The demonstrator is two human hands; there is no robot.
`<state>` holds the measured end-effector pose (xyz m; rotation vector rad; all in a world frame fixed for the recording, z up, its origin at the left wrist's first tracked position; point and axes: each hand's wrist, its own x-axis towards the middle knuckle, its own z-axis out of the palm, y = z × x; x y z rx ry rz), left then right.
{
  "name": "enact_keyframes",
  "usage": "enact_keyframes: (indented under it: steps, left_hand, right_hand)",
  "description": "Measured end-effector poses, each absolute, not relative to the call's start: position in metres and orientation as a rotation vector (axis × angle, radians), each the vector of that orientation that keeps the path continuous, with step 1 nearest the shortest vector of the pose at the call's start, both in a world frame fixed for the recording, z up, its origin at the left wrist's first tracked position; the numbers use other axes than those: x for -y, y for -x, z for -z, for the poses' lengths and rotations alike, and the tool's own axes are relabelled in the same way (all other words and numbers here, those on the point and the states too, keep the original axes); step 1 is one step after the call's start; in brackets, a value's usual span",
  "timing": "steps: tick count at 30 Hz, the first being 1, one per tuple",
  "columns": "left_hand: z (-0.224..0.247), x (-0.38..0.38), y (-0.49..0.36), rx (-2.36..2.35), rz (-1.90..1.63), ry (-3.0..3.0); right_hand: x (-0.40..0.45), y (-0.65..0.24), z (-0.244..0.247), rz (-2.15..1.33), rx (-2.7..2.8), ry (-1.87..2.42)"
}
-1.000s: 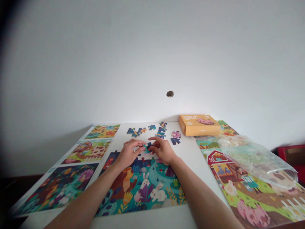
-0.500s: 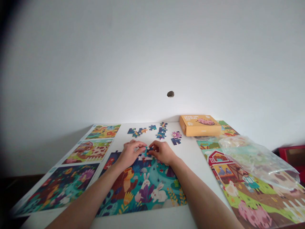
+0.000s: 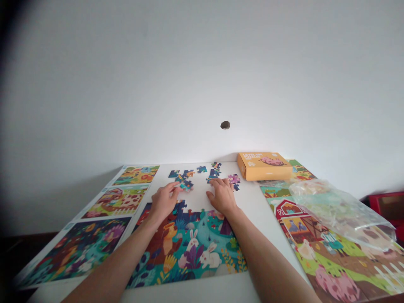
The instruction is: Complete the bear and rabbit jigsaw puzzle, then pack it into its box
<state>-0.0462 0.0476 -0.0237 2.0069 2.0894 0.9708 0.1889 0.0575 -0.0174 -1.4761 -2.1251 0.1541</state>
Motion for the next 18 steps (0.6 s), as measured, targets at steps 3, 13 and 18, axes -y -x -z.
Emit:
enact_keyframes:
  steps: [3,13,18]
  left_hand:
    - [0.027,-0.054,0.055,-2.112,-0.907,-2.180]
    - [0.030,-0.059,0.062,-2.173,-0.535,-2.328]
    - [0.023,-0.056,0.058,-2.233,-0.519,-2.296]
  right_hand:
    - [-0.055,-0.186,0.018,-0.181,2.195,1.441]
    - [-0.053,-0.184,0.019,-0.219,2.250,1.379]
    - [-0.054,-0.183,0.020,-0.230,2.198,1.358]
